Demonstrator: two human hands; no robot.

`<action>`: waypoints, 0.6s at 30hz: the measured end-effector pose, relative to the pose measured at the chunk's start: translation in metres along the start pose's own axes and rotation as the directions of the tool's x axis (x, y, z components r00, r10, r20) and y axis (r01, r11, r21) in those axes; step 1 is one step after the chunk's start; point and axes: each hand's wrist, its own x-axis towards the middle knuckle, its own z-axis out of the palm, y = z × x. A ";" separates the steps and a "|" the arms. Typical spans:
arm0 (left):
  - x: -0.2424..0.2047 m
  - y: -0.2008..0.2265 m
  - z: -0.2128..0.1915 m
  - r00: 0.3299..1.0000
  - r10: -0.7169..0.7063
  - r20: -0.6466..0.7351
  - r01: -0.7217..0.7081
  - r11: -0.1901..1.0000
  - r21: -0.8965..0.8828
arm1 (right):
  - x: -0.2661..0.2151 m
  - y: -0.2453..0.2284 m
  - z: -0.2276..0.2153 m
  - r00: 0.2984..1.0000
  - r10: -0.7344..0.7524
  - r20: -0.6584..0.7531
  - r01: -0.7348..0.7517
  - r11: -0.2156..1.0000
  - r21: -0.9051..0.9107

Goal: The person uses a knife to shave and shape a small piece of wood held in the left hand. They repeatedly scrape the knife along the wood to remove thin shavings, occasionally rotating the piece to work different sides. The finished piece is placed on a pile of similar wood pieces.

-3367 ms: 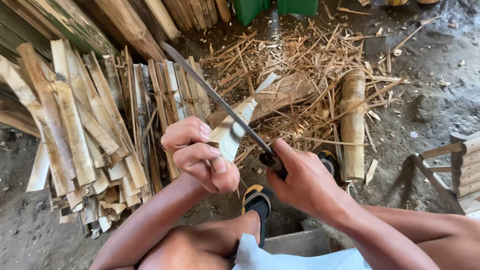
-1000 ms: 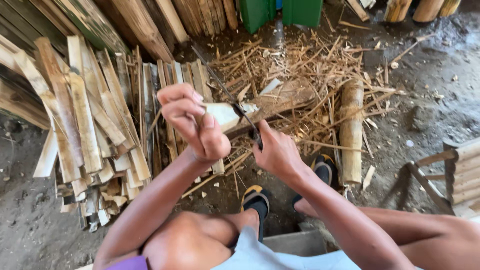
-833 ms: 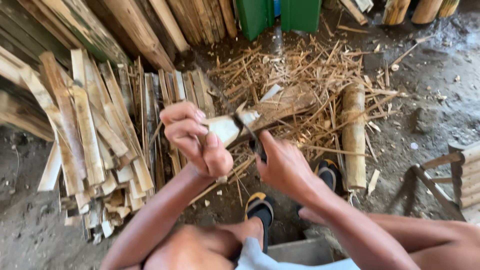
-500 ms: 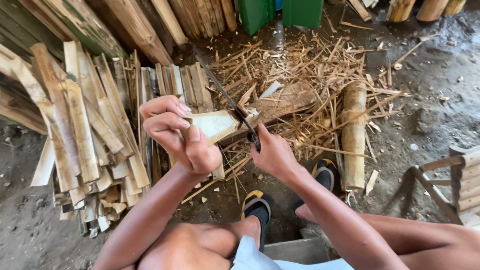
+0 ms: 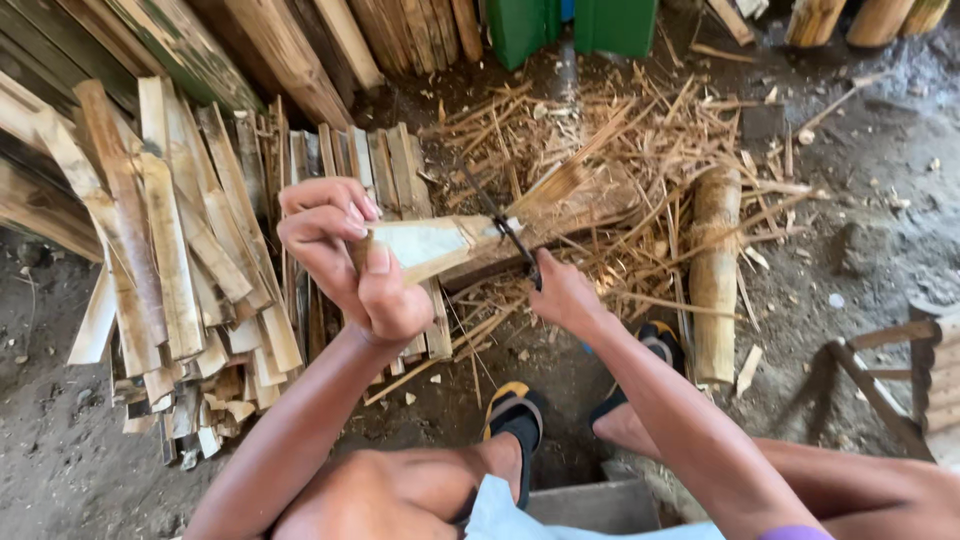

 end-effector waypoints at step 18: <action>0.026 -0.023 -0.020 0.991 -0.100 0.089 0.104 0.994 -0.042 | -0.011 0.007 0.025 0.975 0.185 0.123 -0.207 0.959 0.192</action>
